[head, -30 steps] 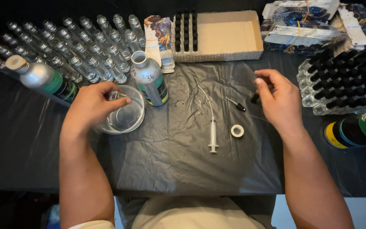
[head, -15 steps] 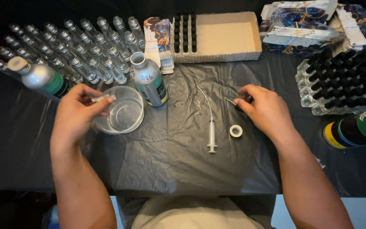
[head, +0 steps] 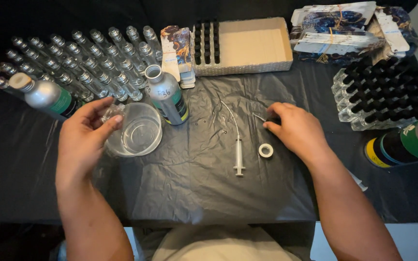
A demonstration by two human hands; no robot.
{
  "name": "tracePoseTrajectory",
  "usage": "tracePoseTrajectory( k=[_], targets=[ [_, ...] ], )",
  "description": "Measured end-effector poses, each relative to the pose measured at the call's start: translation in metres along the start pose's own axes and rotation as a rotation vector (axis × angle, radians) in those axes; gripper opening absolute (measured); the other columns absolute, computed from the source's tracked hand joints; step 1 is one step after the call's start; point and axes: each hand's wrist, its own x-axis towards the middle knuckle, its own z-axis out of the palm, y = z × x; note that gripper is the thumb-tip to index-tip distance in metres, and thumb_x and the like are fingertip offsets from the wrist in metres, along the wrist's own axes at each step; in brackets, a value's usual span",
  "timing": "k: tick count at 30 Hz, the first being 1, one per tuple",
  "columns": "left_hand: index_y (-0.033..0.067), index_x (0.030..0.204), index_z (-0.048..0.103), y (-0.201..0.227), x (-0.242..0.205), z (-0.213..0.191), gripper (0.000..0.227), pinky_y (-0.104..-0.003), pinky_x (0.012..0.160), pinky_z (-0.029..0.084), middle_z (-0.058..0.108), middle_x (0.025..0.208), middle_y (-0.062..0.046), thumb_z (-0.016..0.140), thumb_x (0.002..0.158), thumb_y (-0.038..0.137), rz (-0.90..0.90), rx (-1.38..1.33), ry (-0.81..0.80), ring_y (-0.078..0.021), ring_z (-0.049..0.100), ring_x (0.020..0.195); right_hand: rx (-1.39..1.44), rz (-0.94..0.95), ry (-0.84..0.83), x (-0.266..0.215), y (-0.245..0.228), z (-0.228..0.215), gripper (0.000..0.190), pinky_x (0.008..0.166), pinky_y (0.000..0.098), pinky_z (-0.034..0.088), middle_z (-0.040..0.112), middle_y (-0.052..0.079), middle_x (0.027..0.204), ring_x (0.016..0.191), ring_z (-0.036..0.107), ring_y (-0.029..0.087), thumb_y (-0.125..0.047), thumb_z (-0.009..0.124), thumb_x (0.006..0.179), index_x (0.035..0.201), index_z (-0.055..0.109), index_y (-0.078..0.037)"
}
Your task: The person assembles fragrance bottles by inserting plastic tubes into small glass vials, using a syringe to draw liquid from a larger aluminum container, and organizing the components on a work surface.
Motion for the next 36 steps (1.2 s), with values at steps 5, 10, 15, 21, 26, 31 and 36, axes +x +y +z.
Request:
tracePoseTrajectory(
  k=[5, 10, 15, 21, 26, 31, 36],
  targets=[
    [0.0021, 0.131, 0.063, 0.022, -0.019, 0.020, 0.040, -0.033, 0.098, 0.063, 0.071, 0.124, -0.014, 0.066, 0.091, -0.002, 0.076, -0.288, -0.170, -0.0207, 0.070, 0.111, -0.053, -0.034, -0.010, 0.002, 0.002, 0.008, 0.034, 0.077, 0.0513, 0.056, 0.068, -0.001, 0.129, 0.113, 0.067, 0.029, -0.033, 0.069, 0.093, 0.124, 0.065, -0.020],
    [0.0083, 0.130, 0.063, 0.041, -0.024, 0.074, 0.037, -0.032, 0.096, 0.065, 0.074, 0.122, -0.009, 0.068, 0.094, 0.011, 0.254, -0.265, -0.431, -0.0176, 0.073, 0.109, -0.097, -0.052, 0.027, 0.008, 0.007, 0.018, 0.023, 0.078, 0.0515, 0.054, 0.070, -0.002, 0.119, 0.108, 0.068, 0.030, -0.031, 0.066, 0.094, 0.115, 0.068, -0.023],
    [0.0104, 0.126, 0.068, 0.055, -0.012, 0.128, 0.038, -0.041, 0.079, 0.065, 0.074, 0.117, -0.012, 0.079, 0.091, 0.020, 0.357, -0.104, -0.474, -0.0305, 0.075, 0.107, 0.204, -0.154, 0.333, 0.004, 0.013, 0.020, 0.029, 0.080, 0.0441, 0.056, 0.064, 0.003, 0.085, 0.093, 0.070, 0.029, -0.030, 0.079, 0.086, 0.114, 0.071, -0.025],
    [0.0079, 0.124, 0.070, -0.001, 0.016, 0.187, 0.042, -0.032, 0.078, 0.064, 0.076, 0.107, -0.014, 0.086, 0.086, 0.014, 0.306, -0.327, -0.348, -0.0215, 0.072, 0.098, 0.551, -0.516, 0.634, -0.008, -0.004, 0.008, 0.016, 0.070, 0.0327, 0.056, 0.074, 0.008, 0.093, 0.086, 0.070, 0.027, -0.002, 0.082, 0.088, 0.099, 0.074, -0.010],
    [0.0081, 0.122, 0.072, -0.004, 0.012, 0.190, 0.041, -0.030, 0.077, 0.065, 0.077, 0.107, -0.014, 0.087, 0.084, 0.010, 0.289, -0.363, -0.337, -0.0206, 0.073, 0.097, 0.545, -0.545, 0.642, -0.007, -0.006, 0.012, 0.016, 0.074, 0.0310, 0.057, 0.075, 0.005, 0.098, 0.088, 0.072, 0.024, -0.004, 0.083, 0.088, 0.101, 0.075, -0.011],
    [0.0100, 0.122, 0.073, -0.005, 0.009, 0.190, 0.041, -0.028, 0.076, 0.065, 0.077, 0.106, -0.012, 0.088, 0.084, 0.012, 0.294, -0.363, -0.345, -0.0177, 0.073, 0.096, 0.550, -0.578, 0.638, -0.011, -0.015, 0.009, 0.016, 0.074, 0.0306, 0.057, 0.074, 0.006, 0.098, 0.086, 0.071, 0.024, -0.002, 0.082, 0.089, 0.102, 0.077, -0.009],
    [0.0109, 0.123, 0.073, -0.004, 0.007, 0.188, 0.037, -0.030, 0.077, 0.065, 0.077, 0.111, -0.013, 0.085, 0.088, 0.015, 0.342, -0.305, -0.377, -0.0211, 0.074, 0.100, 0.585, -0.620, 0.633, -0.013, -0.022, 0.007, 0.012, 0.071, 0.0322, 0.058, 0.073, 0.010, 0.095, 0.081, 0.071, 0.025, 0.003, 0.080, 0.091, 0.100, 0.076, -0.004]
  ],
)
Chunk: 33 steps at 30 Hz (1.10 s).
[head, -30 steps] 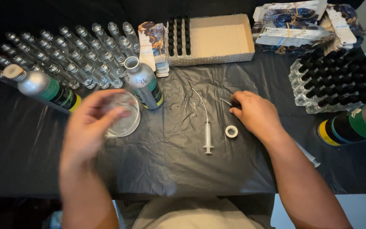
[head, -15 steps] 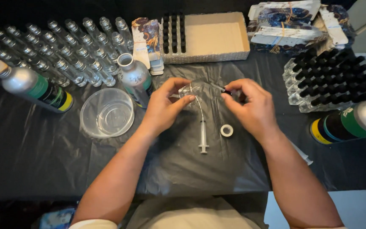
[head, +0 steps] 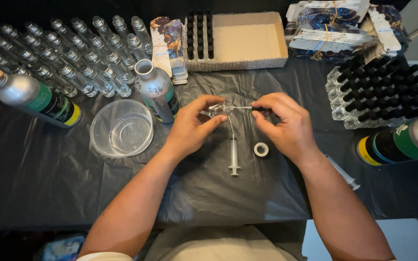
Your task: The person assembles fragrance bottles by inserting plastic tubes into small glass vials, using a syringe to draw liquid from a larger aluminum container, and organizing the components on a work surface.
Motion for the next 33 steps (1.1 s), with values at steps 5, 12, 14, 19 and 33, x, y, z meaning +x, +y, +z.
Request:
tracePoseTrajectory(
  k=[5, 12, 14, 19, 33],
  targets=[
    [0.0104, 0.123, 0.073, 0.005, 0.000, 0.001, 0.036, -0.032, 0.077, 0.064, 0.077, 0.112, -0.014, 0.084, 0.089, 0.015, 0.044, 0.060, -0.021, -0.0259, 0.075, 0.102, 0.032, -0.018, -0.034, 0.002, -0.006, 0.001, 0.015, 0.071, 0.0344, 0.060, 0.073, 0.014, 0.096, 0.082, 0.071, 0.029, 0.007, 0.078, 0.089, 0.101, 0.077, -0.003],
    [0.0124, 0.122, 0.075, 0.007, 0.000, 0.007, 0.037, -0.031, 0.075, 0.064, 0.077, 0.109, -0.013, 0.086, 0.086, 0.014, 0.043, 0.041, -0.059, -0.0253, 0.074, 0.095, 0.123, 0.022, -0.099, 0.001, -0.008, 0.007, 0.019, 0.074, 0.0355, 0.061, 0.075, 0.016, 0.100, 0.089, 0.074, 0.030, 0.009, 0.074, 0.088, 0.103, 0.077, -0.003],
    [0.0131, 0.121, 0.075, -0.001, -0.004, 0.016, 0.038, -0.028, 0.074, 0.063, 0.077, 0.108, -0.011, 0.086, 0.085, 0.015, -0.001, -0.020, -0.051, -0.0189, 0.071, 0.093, 0.158, 0.047, -0.104, 0.000, -0.010, 0.010, 0.018, 0.074, 0.0349, 0.061, 0.075, 0.017, 0.100, 0.089, 0.074, 0.029, 0.009, 0.074, 0.089, 0.103, 0.077, -0.002],
    [0.0137, 0.121, 0.076, -0.008, -0.003, 0.022, 0.035, -0.023, 0.066, 0.065, 0.063, 0.086, 0.000, 0.084, 0.087, 0.016, -0.114, -0.211, -0.046, -0.0094, 0.070, 0.072, 0.187, 0.141, -0.123, -0.006, 0.004, 0.015, 0.015, 0.074, 0.0339, 0.061, 0.076, 0.016, 0.102, 0.090, 0.074, 0.025, 0.004, 0.076, 0.090, 0.104, 0.077, -0.001],
    [0.0035, 0.122, 0.075, -0.022, -0.005, 0.026, 0.038, -0.027, 0.064, 0.065, 0.077, 0.093, -0.015, 0.085, 0.086, 0.011, -0.138, -0.369, -0.054, -0.0154, 0.072, 0.075, 0.169, 0.393, -0.210, -0.008, 0.015, 0.014, 0.021, 0.063, 0.0335, 0.054, 0.063, 0.007, 0.064, 0.061, 0.061, 0.016, -0.030, 0.059, 0.107, 0.107, 0.070, -0.011]
  ],
)
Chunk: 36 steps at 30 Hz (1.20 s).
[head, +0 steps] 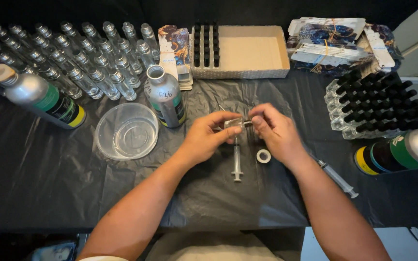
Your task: The person assembles fragrance bottles by inserting plastic tubes into small glass vials, using a syringe to draw liquid from a larger aluminum container, and organizing the components on a work surface.
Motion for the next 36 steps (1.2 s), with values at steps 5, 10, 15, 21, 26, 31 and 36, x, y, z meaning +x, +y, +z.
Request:
tracePoseTrajectory(
  k=[5, 10, 15, 21, 26, 31, 36],
  targets=[
    [0.0028, 0.121, 0.075, 0.002, 0.002, -0.002, 0.036, -0.028, 0.061, 0.066, 0.076, 0.088, -0.016, 0.084, 0.087, 0.012, -0.001, -0.012, 0.003, -0.0162, 0.072, 0.070, -0.129, -0.100, -0.099, 0.001, -0.008, -0.008, 0.020, 0.067, 0.0410, 0.056, 0.064, 0.016, 0.075, 0.070, 0.066, 0.029, -0.014, 0.072, 0.094, 0.113, 0.071, -0.009],
    [0.0038, 0.121, 0.075, -0.005, 0.002, 0.001, 0.037, -0.026, 0.057, 0.064, 0.073, 0.079, -0.015, 0.085, 0.086, 0.011, -0.013, -0.028, -0.019, -0.0165, 0.072, 0.063, -0.156, -0.075, -0.111, 0.000, 0.009, -0.004, 0.006, 0.060, 0.0402, 0.052, 0.062, 0.015, 0.066, 0.063, 0.062, 0.028, -0.013, 0.068, 0.096, 0.098, 0.072, -0.009],
    [0.0033, 0.122, 0.074, -0.005, 0.001, 0.002, 0.039, -0.028, 0.062, 0.066, 0.075, 0.084, -0.016, 0.085, 0.085, 0.010, -0.007, -0.038, -0.042, -0.0162, 0.073, 0.067, -0.035, 0.126, -0.127, 0.001, 0.033, 0.006, 0.020, 0.056, 0.0311, 0.044, 0.054, 0.003, 0.052, 0.058, 0.050, 0.013, -0.020, 0.061, 0.097, 0.080, 0.067, -0.014],
    [-0.0030, 0.117, 0.074, 0.006, -0.003, 0.003, 0.027, -0.031, 0.058, 0.066, 0.074, 0.082, -0.018, 0.078, 0.093, 0.010, -0.098, -0.230, -0.077, -0.0175, 0.071, 0.064, -0.061, -0.056, -0.150, -0.002, 0.005, 0.000, 0.015, 0.056, 0.0348, 0.049, 0.058, 0.011, 0.056, 0.056, 0.055, 0.021, -0.019, 0.064, 0.096, 0.084, 0.071, -0.013],
    [-0.0061, 0.115, 0.073, 0.004, 0.000, 0.007, 0.027, -0.035, 0.057, 0.068, 0.072, 0.082, -0.018, 0.077, 0.094, 0.011, -0.147, -0.309, -0.034, -0.0187, 0.070, 0.064, 0.021, -0.009, -0.157, 0.002, 0.011, 0.006, 0.024, 0.049, 0.0307, 0.042, 0.046, 0.007, 0.046, 0.051, 0.045, 0.014, -0.020, 0.059, 0.101, 0.080, 0.066, -0.010],
    [-0.0064, 0.118, 0.073, -0.005, 0.002, 0.007, 0.032, -0.037, 0.063, 0.070, 0.073, 0.083, -0.018, 0.080, 0.091, 0.009, -0.086, -0.279, -0.005, -0.0196, 0.073, 0.068, 0.215, 0.119, -0.151, 0.002, 0.007, 0.015, 0.026, 0.045, 0.0217, 0.035, 0.039, -0.003, 0.047, 0.046, 0.038, 0.009, -0.012, 0.052, 0.104, 0.080, 0.061, -0.007],
    [-0.0005, 0.123, 0.073, 0.008, -0.003, 0.009, 0.035, -0.033, 0.067, 0.069, 0.073, 0.086, -0.014, 0.081, 0.090, 0.008, 0.028, -0.096, 0.049, -0.0166, 0.074, 0.073, 0.525, 0.154, -0.222, 0.007, 0.011, 0.017, 0.024, 0.042, 0.0163, 0.031, 0.032, -0.005, 0.052, 0.044, 0.030, 0.003, -0.007, 0.049, 0.107, 0.084, 0.056, -0.005]
  ],
)
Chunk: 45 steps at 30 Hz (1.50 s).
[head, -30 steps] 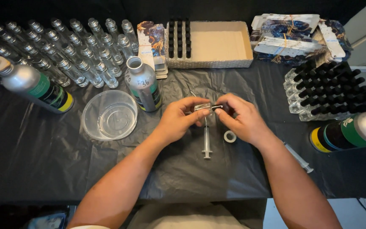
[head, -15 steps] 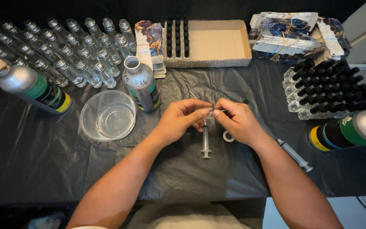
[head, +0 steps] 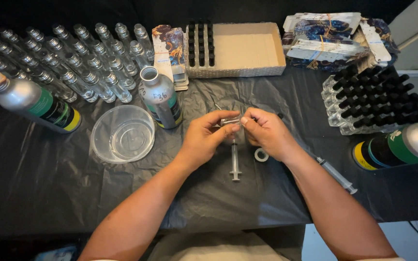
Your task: The person assembles fragrance bottles by inserting plastic tubes into small glass vials, using a syringe to draw liquid from a larger aluminum container, and organizing the components on a work surface.
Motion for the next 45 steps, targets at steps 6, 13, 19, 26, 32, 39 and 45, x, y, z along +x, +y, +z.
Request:
tracePoseTrajectory(
  k=[6, 13, 19, 26, 32, 39, 45],
  targets=[
    [0.0069, 0.122, 0.075, -0.007, 0.000, 0.001, 0.032, -0.029, 0.069, 0.066, 0.076, 0.097, -0.011, 0.080, 0.091, 0.013, 0.064, 0.031, -0.001, -0.0142, 0.074, 0.081, -0.484, -0.074, 0.080, -0.005, -0.018, -0.037, 0.015, 0.062, 0.0321, 0.049, 0.065, 0.011, 0.066, 0.069, 0.056, 0.016, -0.020, 0.070, 0.098, 0.098, 0.071, -0.005],
    [0.0049, 0.124, 0.074, -0.005, 0.001, -0.006, 0.030, -0.028, 0.059, 0.065, 0.072, 0.088, -0.011, 0.077, 0.095, 0.014, 0.046, 0.010, 0.060, -0.0137, 0.069, 0.069, -0.954, -0.010, 0.289, -0.018, -0.055, -0.070, 0.026, 0.076, 0.0462, 0.055, 0.074, 0.021, 0.096, 0.089, 0.071, 0.041, -0.023, 0.075, 0.095, 0.117, 0.074, -0.009],
    [0.0026, 0.123, 0.073, -0.004, 0.002, -0.006, 0.031, -0.029, 0.055, 0.065, 0.073, 0.086, -0.014, 0.078, 0.094, 0.013, 0.048, 0.027, 0.078, -0.0155, 0.067, 0.064, -1.156, 0.146, 0.121, -0.009, -0.036, -0.073, 0.033, 0.083, 0.0508, 0.056, 0.074, 0.022, 0.104, 0.093, 0.073, 0.043, -0.017, 0.076, 0.087, 0.119, 0.074, -0.009],
    [0.0019, 0.119, 0.075, -0.003, 0.003, -0.007, 0.029, -0.031, 0.054, 0.065, 0.075, 0.089, -0.017, 0.080, 0.092, 0.013, 0.044, 0.026, 0.129, -0.0160, 0.067, 0.063, -0.678, -0.088, 0.336, -0.009, -0.029, -0.053, 0.026, 0.076, 0.0296, 0.056, 0.072, 0.006, 0.088, 0.084, 0.068, 0.017, -0.015, 0.082, 0.090, 0.115, 0.078, -0.016],
    [0.0014, 0.118, 0.075, -0.006, 0.004, -0.006, 0.030, -0.031, 0.054, 0.066, 0.075, 0.090, -0.018, 0.081, 0.091, 0.013, 0.035, 0.019, 0.130, -0.0158, 0.067, 0.064, -0.240, -0.122, 0.354, -0.008, -0.014, -0.039, 0.028, 0.081, 0.0231, 0.057, 0.075, 0.004, 0.091, 0.084, 0.067, 0.007, -0.005, 0.080, 0.091, 0.118, 0.076, -0.006],
    [0.0018, 0.118, 0.075, -0.006, 0.004, -0.004, 0.030, -0.030, 0.054, 0.065, 0.074, 0.088, -0.017, 0.081, 0.091, 0.013, 0.038, 0.031, 0.125, -0.0150, 0.066, 0.064, -0.236, -0.143, 0.351, -0.007, -0.014, -0.028, 0.025, 0.080, 0.0215, 0.056, 0.073, 0.002, 0.088, 0.083, 0.064, 0.005, -0.006, 0.082, 0.089, 0.113, 0.077, -0.006],
    [0.0033, 0.118, 0.076, -0.006, 0.003, -0.002, 0.029, -0.029, 0.054, 0.065, 0.075, 0.088, -0.016, 0.081, 0.091, 0.013, 0.033, 0.043, 0.111, -0.0143, 0.066, 0.063, -0.272, -0.107, 0.322, -0.008, -0.021, -0.015, 0.026, 0.081, 0.0255, 0.057, 0.075, 0.003, 0.091, 0.084, 0.065, 0.007, -0.009, 0.084, 0.088, 0.113, 0.078, -0.007]
  ],
)
